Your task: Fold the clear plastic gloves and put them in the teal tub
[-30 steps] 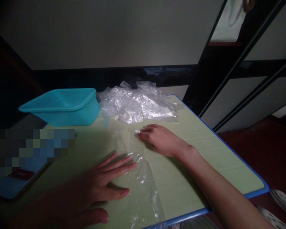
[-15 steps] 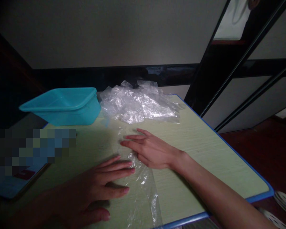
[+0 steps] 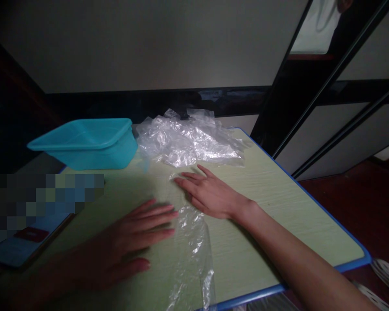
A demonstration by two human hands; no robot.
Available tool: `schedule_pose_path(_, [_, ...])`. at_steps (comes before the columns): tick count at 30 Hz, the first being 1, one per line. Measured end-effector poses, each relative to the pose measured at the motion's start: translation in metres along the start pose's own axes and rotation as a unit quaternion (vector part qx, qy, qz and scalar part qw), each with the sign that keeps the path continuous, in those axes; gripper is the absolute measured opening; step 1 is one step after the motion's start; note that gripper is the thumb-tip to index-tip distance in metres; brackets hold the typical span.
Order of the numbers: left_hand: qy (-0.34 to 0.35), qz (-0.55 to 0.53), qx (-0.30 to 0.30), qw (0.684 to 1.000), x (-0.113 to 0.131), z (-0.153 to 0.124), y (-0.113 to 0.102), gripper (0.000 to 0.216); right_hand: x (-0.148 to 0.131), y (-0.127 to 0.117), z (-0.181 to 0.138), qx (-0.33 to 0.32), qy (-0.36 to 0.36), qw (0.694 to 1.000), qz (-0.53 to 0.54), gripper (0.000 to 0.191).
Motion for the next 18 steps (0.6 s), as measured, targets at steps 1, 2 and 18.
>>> schedule_pose_path(1, [-0.021,0.017,0.034,0.999,-0.005,-0.001,-0.002,0.039,0.001,-0.001,-0.001,0.005,-0.005,1.0,-0.004,0.048])
schedule_pose_path(2, [-0.047,0.034,0.067,0.996,-0.011,-0.003,-0.003,0.038,0.002,-0.003,-0.002,0.013,-0.011,1.0,-0.007,0.047])
schedule_pose_path(18, [-0.074,0.084,0.207,0.972,-0.024,-0.007,-0.011,0.026,-0.015,-0.023,-0.012,0.094,-0.091,0.99,-0.056,0.038])
Point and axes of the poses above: each hand's wrist, its own z-axis towards the middle knuckle, its own y-axis out of the palm, x = y × z, the point moved 3 cm from there along z, towards the middle knuckle, and after that the axes turned 2 degrees about z, right-handed, at the moved point
